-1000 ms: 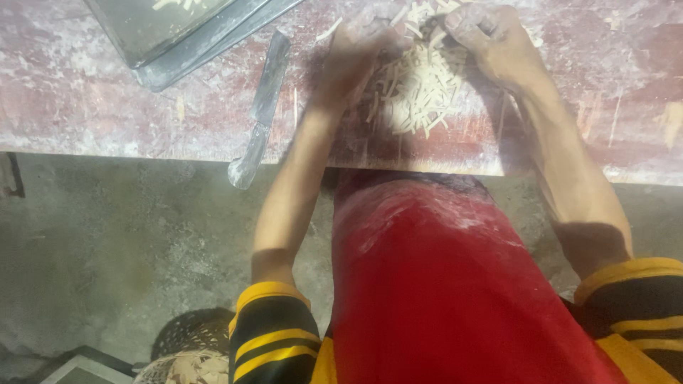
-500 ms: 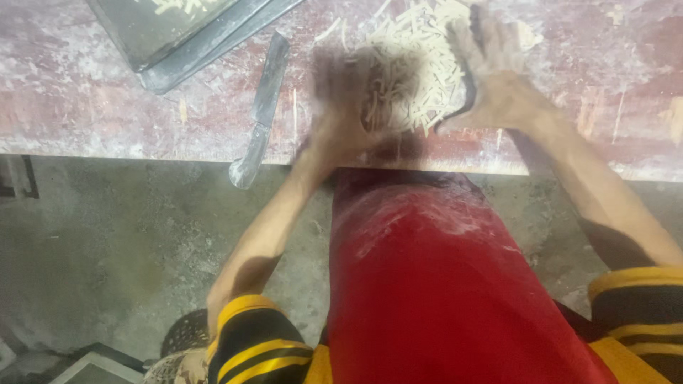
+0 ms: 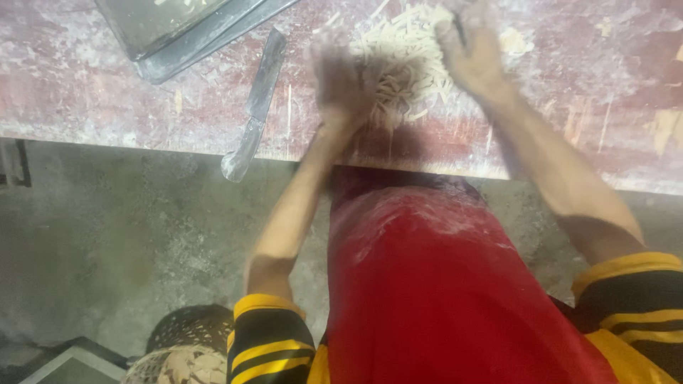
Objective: The person uses a knife to shave strips of dough from a block held against their apron. They then gather the cut strips and place them onto a metal tray located on a floured table.
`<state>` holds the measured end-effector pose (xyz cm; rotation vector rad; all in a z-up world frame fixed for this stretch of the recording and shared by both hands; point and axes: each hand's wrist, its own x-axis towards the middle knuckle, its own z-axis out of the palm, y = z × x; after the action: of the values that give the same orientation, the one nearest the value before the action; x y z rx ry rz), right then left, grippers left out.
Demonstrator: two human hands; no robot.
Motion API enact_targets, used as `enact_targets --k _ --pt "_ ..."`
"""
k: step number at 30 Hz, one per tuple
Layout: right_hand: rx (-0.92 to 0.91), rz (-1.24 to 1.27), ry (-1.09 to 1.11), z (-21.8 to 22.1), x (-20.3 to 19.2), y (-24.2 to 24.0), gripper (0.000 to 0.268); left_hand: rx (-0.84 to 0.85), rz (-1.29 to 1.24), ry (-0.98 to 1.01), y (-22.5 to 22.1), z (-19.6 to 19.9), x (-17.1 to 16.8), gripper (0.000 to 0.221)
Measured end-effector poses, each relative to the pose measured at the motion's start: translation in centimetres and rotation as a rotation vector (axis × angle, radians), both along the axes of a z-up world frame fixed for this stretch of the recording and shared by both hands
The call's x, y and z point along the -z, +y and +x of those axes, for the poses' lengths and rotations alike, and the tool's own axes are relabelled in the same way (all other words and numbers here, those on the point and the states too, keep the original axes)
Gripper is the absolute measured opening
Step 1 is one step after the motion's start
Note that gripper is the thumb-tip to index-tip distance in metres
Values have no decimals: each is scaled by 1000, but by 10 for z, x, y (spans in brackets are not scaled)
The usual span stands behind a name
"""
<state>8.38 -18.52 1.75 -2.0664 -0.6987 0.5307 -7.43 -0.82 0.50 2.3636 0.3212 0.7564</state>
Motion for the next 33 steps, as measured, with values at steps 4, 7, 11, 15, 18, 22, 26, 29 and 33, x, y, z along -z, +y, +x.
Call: enact_targets --k 4,7,11,15,18,22,26,29,33 --pt "83 462 -140 -23 48 41 48 14 -48 -50 -44 44 0 25" --pt "175 805 58 -24 57 45 47 4 -40 -68 -36 50 -4 26" --pt "84 935 489 7 30 35 44 -77 -25 -33 20 20 -12 26" --pt "-91 -83 -33 31 2 59 47 -30 12 15 23 9 -7 27" --pt "-182 -167 89 20 -15 63 55 123 43 21 -2 13 0 28" --pt "-287 -40 81 -1 -60 49 49 148 77 18 3 5 -11 29" --pt "-170 37 361 -15 -89 -8 97 187 94 80 7 -34 -28 30" --pt "-748 186 -481 0 -74 -16 120 266 163 112 -1 -41 -42 31" --pt "-638 -172 -570 -2 -18 -41 125 274 207 152 -19 -46 -37 33"
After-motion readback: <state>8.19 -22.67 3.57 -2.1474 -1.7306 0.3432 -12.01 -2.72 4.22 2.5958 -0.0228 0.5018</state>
